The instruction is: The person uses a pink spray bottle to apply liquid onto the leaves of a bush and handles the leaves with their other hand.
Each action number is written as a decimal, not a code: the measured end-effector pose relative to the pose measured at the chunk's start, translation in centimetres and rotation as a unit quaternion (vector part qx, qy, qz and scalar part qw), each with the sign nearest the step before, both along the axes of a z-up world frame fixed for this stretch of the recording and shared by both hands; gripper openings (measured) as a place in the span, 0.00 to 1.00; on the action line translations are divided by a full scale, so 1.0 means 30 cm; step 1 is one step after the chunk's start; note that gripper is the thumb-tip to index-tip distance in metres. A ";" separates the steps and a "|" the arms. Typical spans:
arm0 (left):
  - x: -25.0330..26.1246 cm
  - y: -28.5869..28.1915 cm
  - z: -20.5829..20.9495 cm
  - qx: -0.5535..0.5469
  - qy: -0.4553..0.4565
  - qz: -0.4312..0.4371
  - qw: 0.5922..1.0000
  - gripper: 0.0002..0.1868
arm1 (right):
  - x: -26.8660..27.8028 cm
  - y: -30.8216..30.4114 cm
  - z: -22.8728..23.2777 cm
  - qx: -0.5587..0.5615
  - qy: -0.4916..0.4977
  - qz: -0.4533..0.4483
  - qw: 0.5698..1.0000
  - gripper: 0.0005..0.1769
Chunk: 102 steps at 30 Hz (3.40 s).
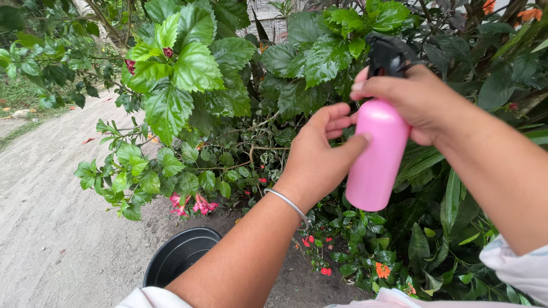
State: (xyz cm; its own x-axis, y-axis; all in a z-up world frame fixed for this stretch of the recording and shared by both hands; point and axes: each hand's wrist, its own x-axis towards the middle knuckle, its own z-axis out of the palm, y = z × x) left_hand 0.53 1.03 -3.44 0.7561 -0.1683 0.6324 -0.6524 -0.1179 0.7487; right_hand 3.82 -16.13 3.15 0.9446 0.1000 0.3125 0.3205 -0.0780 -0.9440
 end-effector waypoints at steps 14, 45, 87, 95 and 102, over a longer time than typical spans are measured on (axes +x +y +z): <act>0.002 0.008 0.020 -0.128 0.185 -0.124 0.966 0.44 | -0.039 0.009 -0.083 0.008 0.037 0.183 0.982 0.33; 0.159 0.243 0.121 -0.107 0.213 0.021 0.971 0.14 | -0.310 0.246 -0.142 -0.155 0.216 -0.058 0.962 0.37; 0.219 0.145 0.171 -0.206 0.239 -0.049 0.948 0.15 | -0.382 0.095 -0.190 -0.060 0.231 -0.094 0.967 0.24; 0.249 0.129 0.158 -0.243 0.254 0.046 0.935 0.18 | -0.383 0.043 -0.206 -0.044 0.227 -0.086 0.969 0.23; 0.289 0.138 0.114 -0.277 0.299 0.073 0.910 0.21 | -0.372 0.022 -0.225 -0.033 0.238 -0.083 0.967 0.23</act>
